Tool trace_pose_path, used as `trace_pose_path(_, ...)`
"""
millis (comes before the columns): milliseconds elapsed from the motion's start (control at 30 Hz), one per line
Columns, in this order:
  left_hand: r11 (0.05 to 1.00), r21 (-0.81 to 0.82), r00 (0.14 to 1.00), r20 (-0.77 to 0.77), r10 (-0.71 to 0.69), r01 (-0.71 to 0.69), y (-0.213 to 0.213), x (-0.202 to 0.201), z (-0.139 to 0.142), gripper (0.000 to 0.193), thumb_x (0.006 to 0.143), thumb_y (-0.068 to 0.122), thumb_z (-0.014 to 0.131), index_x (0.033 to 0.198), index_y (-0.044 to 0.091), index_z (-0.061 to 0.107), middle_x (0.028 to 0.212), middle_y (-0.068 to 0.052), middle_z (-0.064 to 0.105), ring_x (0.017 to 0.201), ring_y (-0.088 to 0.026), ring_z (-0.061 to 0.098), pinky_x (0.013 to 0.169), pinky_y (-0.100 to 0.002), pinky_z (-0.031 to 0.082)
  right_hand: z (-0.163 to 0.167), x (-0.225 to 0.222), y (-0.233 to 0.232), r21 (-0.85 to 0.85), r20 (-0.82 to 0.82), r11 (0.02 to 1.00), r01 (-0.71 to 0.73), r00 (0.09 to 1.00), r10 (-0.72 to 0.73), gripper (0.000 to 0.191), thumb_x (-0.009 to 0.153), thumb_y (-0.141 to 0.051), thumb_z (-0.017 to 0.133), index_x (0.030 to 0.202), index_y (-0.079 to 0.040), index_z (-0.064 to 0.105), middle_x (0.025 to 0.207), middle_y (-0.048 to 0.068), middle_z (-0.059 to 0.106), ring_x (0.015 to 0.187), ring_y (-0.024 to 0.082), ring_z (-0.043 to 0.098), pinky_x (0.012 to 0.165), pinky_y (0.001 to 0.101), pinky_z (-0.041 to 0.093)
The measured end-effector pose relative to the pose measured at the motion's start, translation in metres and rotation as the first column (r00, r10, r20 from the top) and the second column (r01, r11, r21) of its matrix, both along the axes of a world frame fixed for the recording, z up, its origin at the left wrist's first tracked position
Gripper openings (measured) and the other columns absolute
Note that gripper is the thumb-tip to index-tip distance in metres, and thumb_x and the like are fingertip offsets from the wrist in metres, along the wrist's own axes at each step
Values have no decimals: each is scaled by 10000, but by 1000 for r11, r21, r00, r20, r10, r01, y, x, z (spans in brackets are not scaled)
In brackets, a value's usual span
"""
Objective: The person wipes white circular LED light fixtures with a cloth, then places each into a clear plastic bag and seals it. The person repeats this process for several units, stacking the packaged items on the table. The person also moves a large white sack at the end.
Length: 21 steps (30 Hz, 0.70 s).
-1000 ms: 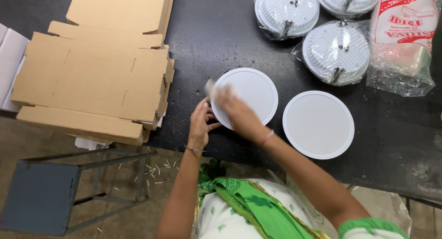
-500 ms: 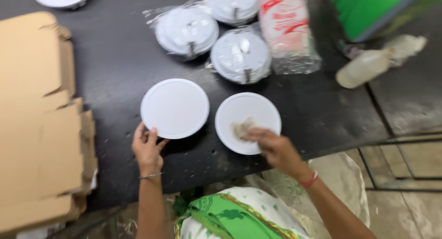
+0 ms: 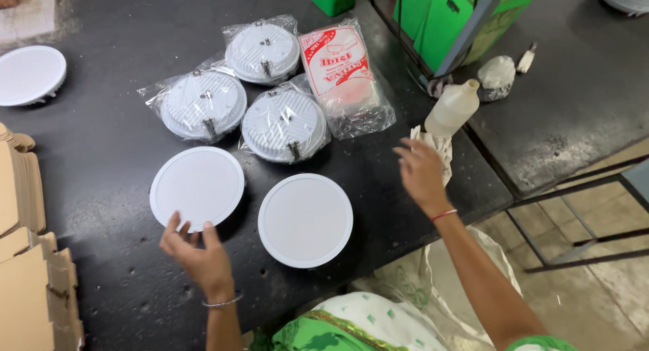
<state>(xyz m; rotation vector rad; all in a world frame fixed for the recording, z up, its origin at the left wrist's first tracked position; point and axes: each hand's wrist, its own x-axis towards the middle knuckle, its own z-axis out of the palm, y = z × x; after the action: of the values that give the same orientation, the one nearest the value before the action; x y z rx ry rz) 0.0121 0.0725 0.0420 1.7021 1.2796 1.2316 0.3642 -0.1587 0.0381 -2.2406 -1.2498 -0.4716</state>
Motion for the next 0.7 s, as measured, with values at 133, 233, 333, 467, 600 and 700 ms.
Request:
trace_pose_path(133,979,29,978,43,-202,201,-40,61,25,439,954,-20,663,1372,-2,528,1315,-147,507,1190,-245,560,1000,-381,505,-28,10,44,71,-209,973,-220,950,230,387,957,14,507,1312,-34,656,1388,150,639,1308,319,585,1147,390,452)
trace_pose_path(233,874,191,894,-55,-445,447,-65,120,32,346,885,-33,670,1222,38,633,1177,-132,630,1046,-263,606,890,-365,528,-47,34,94,37,-8,962,-271,962,272,528,900,52,492,1421,21,568,1490,198,567,1389,346,536,1180,416,413)
trace_pose_path(333,708,69,711,-45,-702,703,-83,177,32,279,892,-31,655,1150,72,676,1028,-120,663,819,-272,664,799,-380,546,-55,76,145,-54,-41,974,-221,975,219,578,937,-30,545,1504,54,472,1504,244,499,1321,397,500,1099,437,397)
trace_pose_path(467,630,62,627,-209,-750,774,-82,236,24,225,899,15,644,1116,70,674,1013,-134,667,905,-340,672,781,-415,539,-63,123,176,35,117,959,-282,954,276,488,908,-153,576,1378,-26,592,1443,196,566,1342,349,521,1124,434,390)
trace_pose_path(600,641,65,628,-301,-718,765,-64,275,5,222,912,20,620,1130,51,649,1070,-152,647,956,-382,650,817,-452,534,-73,142,175,42,-95,957,-286,953,289,414,923,-48,486,1276,-105,694,1389,112,656,1309,284,586,1110,380,453)
trace_pose_path(700,679,87,661,-344,-667,729,-51,298,-14,318,892,5,618,1209,28,611,1179,-174,619,1048,-410,618,852,-476,523,-76,143,173,77,-157,956,-284,943,293,368,923,-77,507,1215,-110,728,1298,103,695,1230,274,635,1066,384,491)
